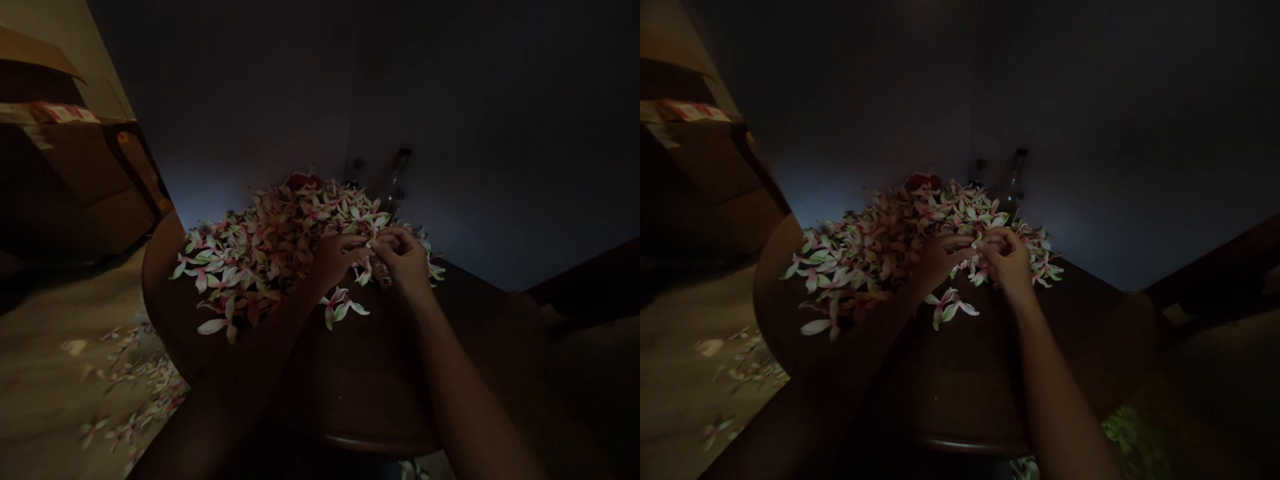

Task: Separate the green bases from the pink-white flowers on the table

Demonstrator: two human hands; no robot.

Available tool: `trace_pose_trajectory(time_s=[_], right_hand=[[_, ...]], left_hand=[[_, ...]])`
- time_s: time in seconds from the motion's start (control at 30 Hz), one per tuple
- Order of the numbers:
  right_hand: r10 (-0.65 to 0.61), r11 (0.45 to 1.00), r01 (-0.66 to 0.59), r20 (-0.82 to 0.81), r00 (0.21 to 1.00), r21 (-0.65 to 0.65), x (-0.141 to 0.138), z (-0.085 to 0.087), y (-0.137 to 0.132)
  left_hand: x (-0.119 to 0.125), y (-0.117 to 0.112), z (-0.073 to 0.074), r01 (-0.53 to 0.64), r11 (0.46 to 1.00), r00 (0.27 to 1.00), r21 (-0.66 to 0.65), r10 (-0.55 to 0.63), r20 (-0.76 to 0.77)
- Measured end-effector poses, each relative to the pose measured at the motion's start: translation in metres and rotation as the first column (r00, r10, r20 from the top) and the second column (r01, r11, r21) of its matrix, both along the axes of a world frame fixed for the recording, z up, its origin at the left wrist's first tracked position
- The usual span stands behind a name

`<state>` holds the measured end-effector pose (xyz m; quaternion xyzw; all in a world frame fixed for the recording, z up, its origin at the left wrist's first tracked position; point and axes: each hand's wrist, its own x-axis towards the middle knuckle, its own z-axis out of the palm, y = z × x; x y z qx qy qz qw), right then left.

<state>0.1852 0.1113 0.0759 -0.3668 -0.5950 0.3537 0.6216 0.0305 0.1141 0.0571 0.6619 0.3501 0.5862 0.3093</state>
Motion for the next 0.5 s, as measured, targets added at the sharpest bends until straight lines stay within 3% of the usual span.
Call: trace_pose_trajectory(time_s=[0.2, 0.33, 0.4, 0.5], right_hand=[[0.004, 0.998, -0.016, 0.179, 0.984, 0.062, 0.003, -0.002, 0.001], [-0.014, 0.996, -0.008, 0.256, 0.967, 0.088, 0.005, -0.006, 0.002], [-0.067, 0.990, 0.028, 0.282, 0.957, 0.138, 0.003, -0.005, -0.003], [-0.141, 0.970, 0.083, 0.251, 0.958, 0.230, -0.004, -0.001, -0.015]], left_hand=[[-0.002, -0.007, 0.005, -0.091, 0.995, 0.991, 0.050, 0.096, -0.098], [0.001, -0.007, 0.005, -0.124, 0.991, 0.989, 0.058, 0.128, -0.070], [0.002, -0.005, 0.004, -0.166, 0.986, 0.986, -0.007, 0.166, 0.026], [-0.001, -0.001, 0.000, -0.201, 0.940, 0.922, -0.275, 0.277, 0.270]])
